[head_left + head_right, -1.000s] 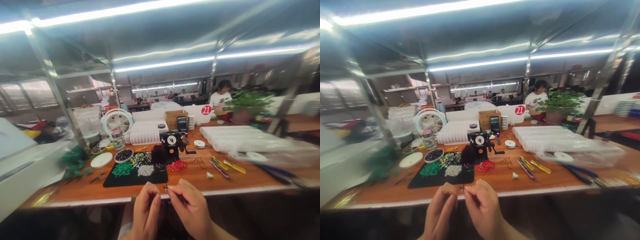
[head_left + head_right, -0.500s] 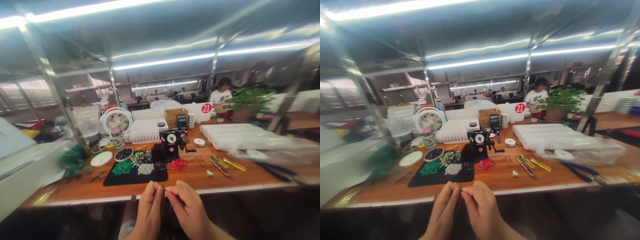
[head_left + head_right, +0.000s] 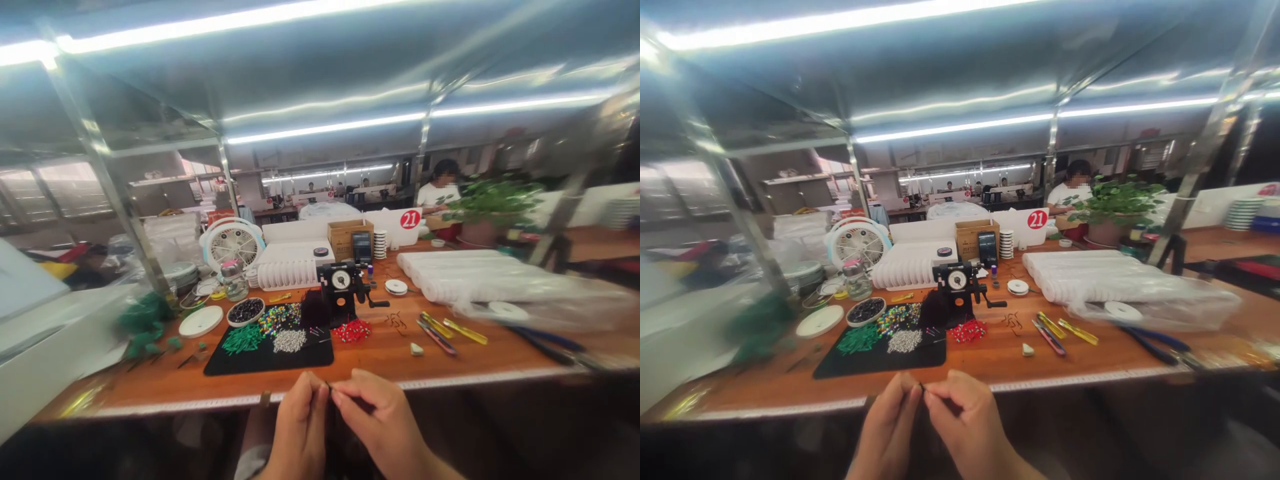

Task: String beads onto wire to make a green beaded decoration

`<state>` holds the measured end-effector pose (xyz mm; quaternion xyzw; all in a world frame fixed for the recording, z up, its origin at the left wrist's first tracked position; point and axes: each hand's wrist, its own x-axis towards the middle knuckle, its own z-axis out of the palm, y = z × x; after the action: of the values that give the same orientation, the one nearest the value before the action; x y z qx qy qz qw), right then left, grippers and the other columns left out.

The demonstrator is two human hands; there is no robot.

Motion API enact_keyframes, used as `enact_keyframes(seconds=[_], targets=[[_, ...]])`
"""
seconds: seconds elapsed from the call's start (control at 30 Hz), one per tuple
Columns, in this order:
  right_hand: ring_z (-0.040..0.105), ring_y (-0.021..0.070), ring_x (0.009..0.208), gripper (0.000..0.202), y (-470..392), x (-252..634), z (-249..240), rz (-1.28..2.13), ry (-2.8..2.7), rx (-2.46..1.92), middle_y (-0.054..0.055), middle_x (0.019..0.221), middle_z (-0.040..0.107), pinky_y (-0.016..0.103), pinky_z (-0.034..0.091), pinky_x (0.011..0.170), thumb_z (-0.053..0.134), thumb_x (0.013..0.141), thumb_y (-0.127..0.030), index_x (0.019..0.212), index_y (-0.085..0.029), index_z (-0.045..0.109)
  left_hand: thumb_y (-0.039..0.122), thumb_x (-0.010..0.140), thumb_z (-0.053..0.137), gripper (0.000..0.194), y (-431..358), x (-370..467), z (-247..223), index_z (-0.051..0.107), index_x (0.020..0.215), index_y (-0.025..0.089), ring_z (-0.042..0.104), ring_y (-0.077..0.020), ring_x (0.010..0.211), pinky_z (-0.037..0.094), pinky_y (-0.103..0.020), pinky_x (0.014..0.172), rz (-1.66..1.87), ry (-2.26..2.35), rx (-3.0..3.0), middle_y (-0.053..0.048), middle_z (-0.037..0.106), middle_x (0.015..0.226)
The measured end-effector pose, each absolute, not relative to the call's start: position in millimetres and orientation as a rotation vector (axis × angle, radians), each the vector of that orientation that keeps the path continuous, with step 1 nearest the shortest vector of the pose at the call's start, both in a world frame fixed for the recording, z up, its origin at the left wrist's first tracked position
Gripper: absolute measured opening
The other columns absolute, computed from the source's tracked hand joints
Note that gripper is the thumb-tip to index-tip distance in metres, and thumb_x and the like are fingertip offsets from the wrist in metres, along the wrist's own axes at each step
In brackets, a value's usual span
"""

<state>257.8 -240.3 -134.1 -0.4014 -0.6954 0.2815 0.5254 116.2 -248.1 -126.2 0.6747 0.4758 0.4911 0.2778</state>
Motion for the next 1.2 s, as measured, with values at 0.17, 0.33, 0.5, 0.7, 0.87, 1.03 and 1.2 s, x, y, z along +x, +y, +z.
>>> enact_keyframes(seconds=[0.17, 0.33, 0.5, 0.7, 0.87, 1.03, 1.2], targets=[[0.049, 0.0128, 0.053, 0.034, -238.0, 256.5, -136.5, 0.676, -1.697, -1.004, 0.0, 0.055, 0.051, 0.023, 0.035, 0.051, 0.049, 0.085, -0.027, 0.055, -0.017, 0.06, 0.035, 0.091, 0.043, 0.031, -242.8, 114.8, -132.1, 0.045, 0.063, 0.021, 0.041, -0.0139, 0.051, 0.03, -0.025, 0.052, 1.308, 1.334, 1.997, 0.0, 0.051, 0.058], [0.053, 0.0131, 0.058, 0.029, -239.5, 260.0, -134.7, 0.668, -1.723, -0.963, 0.001, 0.061, 0.055, 0.022, 0.04, 0.056, 0.048, 0.087, -0.027, 0.065, -0.017, 0.064, 0.024, 0.09, 0.041, 0.03, -237.8, 111.2, -138.3, 0.042, 0.06, 0.021, 0.04, -0.0127, 0.045, 0.029, -0.024, 0.048, 1.35, 1.37, 2.219, 0.001, 0.049, 0.053], [0.053, 0.0132, 0.059, 0.028, -246.0, 264.2, -132.6, 0.543, -1.785, -0.885, 0.002, 0.063, 0.054, 0.023, 0.041, 0.056, 0.045, 0.088, -0.024, 0.073, -0.016, 0.067, 0.021, 0.088, 0.043, 0.028, -242.3, 109.1, -137.2, 0.044, 0.059, 0.021, 0.039, -0.0123, 0.045, 0.028, -0.024, 0.048, 1.331, 1.407, 2.392, 0.001, 0.05, 0.052], [0.053, 0.0134, 0.056, 0.03, -244.0, 262.4, -140.4, 0.52, -1.755, -0.924, 0.002, 0.059, 0.059, 0.022, 0.044, 0.054, 0.048, 0.087, -0.026, 0.065, -0.019, 0.067, 0.025, 0.089, 0.042, 0.031, -247.1, 112.3, -134.0, 0.042, 0.058, 0.021, 0.039, -0.0139, 0.048, 0.029, -0.026, 0.05, 1.24, 1.423, 2.19, 0.0, 0.047, 0.053], [0.055, 0.015, 0.058, 0.029, -243.1, 262.6, -142.5, 0.532, -1.763, -0.914, 0.002, 0.059, 0.059, 0.023, 0.046, 0.057, 0.047, 0.089, -0.029, 0.069, -0.021, 0.067, 0.033, 0.09, 0.042, 0.032, -246.4, 112.1, -135.9, 0.041, 0.061, 0.021, 0.041, -0.0148, 0.053, 0.03, -0.026, 0.054, 1.192, 1.363, 2.007, 0.0, 0.049, 0.057], [0.057, 0.015, 0.062, 0.025, -243.9, 265.0, -142.4, 0.432, -1.848, -0.822, 0.005, 0.068, 0.06, 0.024, 0.045, 0.059, 0.041, 0.09, -0.022, 0.08, -0.017, 0.063, 0.045, 0.089, 0.043, 0.035, -247.5, 112.1, -131.2, 0.043, 0.064, 0.02, 0.041, -0.0147, 0.057, 0.032, -0.025, 0.056, 1.144, 1.337, 1.823, 0.001, 0.048, 0.061], [0.056, 0.0149, 0.061, 0.024, -243.6, 264.5, -143.2, 0.366, -1.88, -0.813, 0.004, 0.066, 0.06, 0.024, 0.043, 0.058, 0.042, 0.09, -0.018, 0.076, -0.017, 0.062, 0.052, 0.084, 0.048, 0.04, -252.3, 114.6, -123.4, 0.045, 0.063, 0.019, 0.041, -0.015, 0.061, 0.034, -0.025, 0.058, 1.111, 1.275, 1.6, 0.001, 0.046, 0.062]])
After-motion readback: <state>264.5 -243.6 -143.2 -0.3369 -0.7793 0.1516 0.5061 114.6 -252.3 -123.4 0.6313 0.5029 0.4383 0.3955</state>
